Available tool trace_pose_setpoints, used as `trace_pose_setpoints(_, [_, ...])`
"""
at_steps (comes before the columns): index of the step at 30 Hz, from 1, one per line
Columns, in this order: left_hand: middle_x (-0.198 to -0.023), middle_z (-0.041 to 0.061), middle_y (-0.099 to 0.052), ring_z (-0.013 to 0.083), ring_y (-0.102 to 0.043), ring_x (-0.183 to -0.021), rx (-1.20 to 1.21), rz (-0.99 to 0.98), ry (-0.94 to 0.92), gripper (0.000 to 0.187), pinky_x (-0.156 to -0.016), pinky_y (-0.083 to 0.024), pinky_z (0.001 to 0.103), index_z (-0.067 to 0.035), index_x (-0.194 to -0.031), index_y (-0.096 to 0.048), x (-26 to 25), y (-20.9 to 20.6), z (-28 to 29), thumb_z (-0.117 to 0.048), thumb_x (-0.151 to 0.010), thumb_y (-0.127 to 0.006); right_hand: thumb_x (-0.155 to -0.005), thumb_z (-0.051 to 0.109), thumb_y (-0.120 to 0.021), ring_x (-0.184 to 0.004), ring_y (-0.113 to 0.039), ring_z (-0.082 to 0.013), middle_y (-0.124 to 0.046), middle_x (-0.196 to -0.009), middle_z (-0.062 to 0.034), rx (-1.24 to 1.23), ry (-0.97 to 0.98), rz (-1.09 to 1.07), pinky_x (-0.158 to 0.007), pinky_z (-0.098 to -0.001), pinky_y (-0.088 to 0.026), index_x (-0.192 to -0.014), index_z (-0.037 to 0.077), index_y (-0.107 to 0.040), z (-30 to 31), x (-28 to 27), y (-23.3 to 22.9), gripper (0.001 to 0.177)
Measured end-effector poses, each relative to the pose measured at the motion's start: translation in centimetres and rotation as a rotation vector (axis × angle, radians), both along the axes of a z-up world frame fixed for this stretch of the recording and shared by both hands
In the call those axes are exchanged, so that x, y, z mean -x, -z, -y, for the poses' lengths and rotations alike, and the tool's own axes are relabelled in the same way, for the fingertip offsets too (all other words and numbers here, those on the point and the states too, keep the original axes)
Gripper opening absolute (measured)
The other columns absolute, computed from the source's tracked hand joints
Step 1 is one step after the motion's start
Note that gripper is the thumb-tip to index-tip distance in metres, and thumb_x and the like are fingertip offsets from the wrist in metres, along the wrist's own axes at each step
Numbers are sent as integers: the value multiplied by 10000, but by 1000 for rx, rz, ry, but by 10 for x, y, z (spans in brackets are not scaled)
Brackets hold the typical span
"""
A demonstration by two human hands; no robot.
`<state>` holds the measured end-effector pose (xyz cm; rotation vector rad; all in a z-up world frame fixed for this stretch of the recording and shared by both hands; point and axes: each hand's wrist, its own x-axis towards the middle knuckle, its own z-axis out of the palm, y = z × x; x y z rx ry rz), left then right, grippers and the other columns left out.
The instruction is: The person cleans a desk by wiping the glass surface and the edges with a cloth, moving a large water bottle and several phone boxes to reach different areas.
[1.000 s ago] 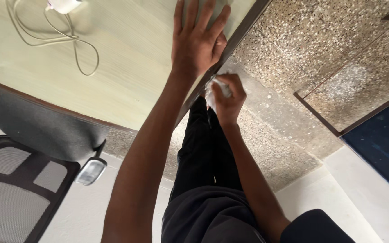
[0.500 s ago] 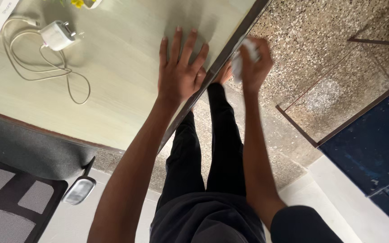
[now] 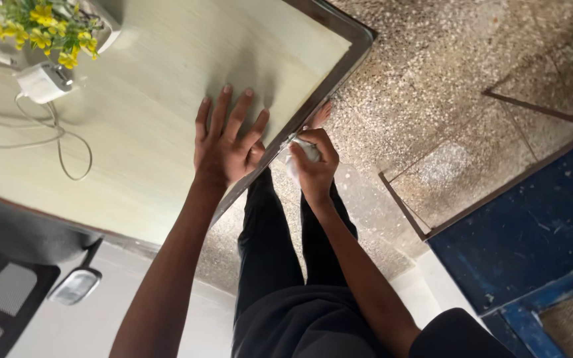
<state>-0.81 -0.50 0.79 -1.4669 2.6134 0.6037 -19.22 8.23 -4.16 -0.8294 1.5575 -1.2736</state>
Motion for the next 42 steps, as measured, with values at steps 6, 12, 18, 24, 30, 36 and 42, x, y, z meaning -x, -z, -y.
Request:
trace_pose_setpoints(6, [-1647, 108, -341, 412, -298, -1534, -9, -83, -13, 507, -1243, -194, 643, -311, -1482, -484, 0, 7, -1, -348, -993, -614, -859, -49, -702, -794, -753, -154, -672, -930, -83, -60, 48, 283, -630, -347, -649, -948, 56, -676, 24, 29, 16, 140])
trace_pose_setpoints(12, [-1665, 59, -351, 377, -310, -1561, -12, 44, -12, 498, -1284, -186, 597, -361, -1466, -500, 3, 4, -1, -353, -976, -592, -875, -27, -781, -734, -691, -139, -731, -914, -101, -220, 45, 173, -638, -294, -591, -1022, -2, -716, 81, 118, 56, 162])
trace_pose_setpoints(18, [-1617, 99, -351, 392, -281, -1515, -60, 34, -35, 455, -1232, -167, 616, -340, -1459, -487, 3, 1, -3, -533, -1047, -502, -768, 11, -809, -565, -687, -133, -747, -769, -99, -428, -159, 333, -503, -319, -586, -915, 20, -758, 103, 139, 57, 157])
trace_pose_setpoints(24, [-1643, 56, -396, 342, -307, -1550, 10, 95, -24, 454, -1271, -192, 572, -357, -1473, -529, 4, 2, -3, -362, -1020, -496, -895, 88, -848, -663, -705, -141, -752, -848, -120, 30, -607, -160, -542, -314, -567, -993, -16, -749, 136, 163, 21, 173])
trace_pose_setpoints(30, [-1617, 73, -422, 337, -340, -1518, 29, 59, -35, 426, -1256, -213, 555, -314, -1449, -569, 1, 1, 2, -395, -1032, -541, -989, 258, -791, -636, -666, -140, -744, -804, -112, -360, -338, 147, -547, -285, -519, -952, -13, -774, 124, 154, 34, 275])
trace_pose_setpoints(36, [-1620, 41, -426, 317, -344, -1523, -4, 42, -82, 425, -1267, -217, 546, -342, -1418, -599, 6, -6, 0, -375, -995, -560, -1050, 168, -633, -744, -730, -192, -752, -897, -129, -208, -115, 737, -625, -336, -595, -1073, 12, -749, 128, 171, 35, 195])
trace_pose_setpoints(42, [-1625, 58, -412, 326, -343, -1521, 6, 61, -68, 433, -1259, -211, 554, -335, -1423, -590, 4, -5, 0, -359, -992, -561, -827, 5, -656, -841, -710, -136, -733, -1042, -98, -316, -205, 252, -705, -299, -630, -1174, 25, -713, 120, 168, 30, 352])
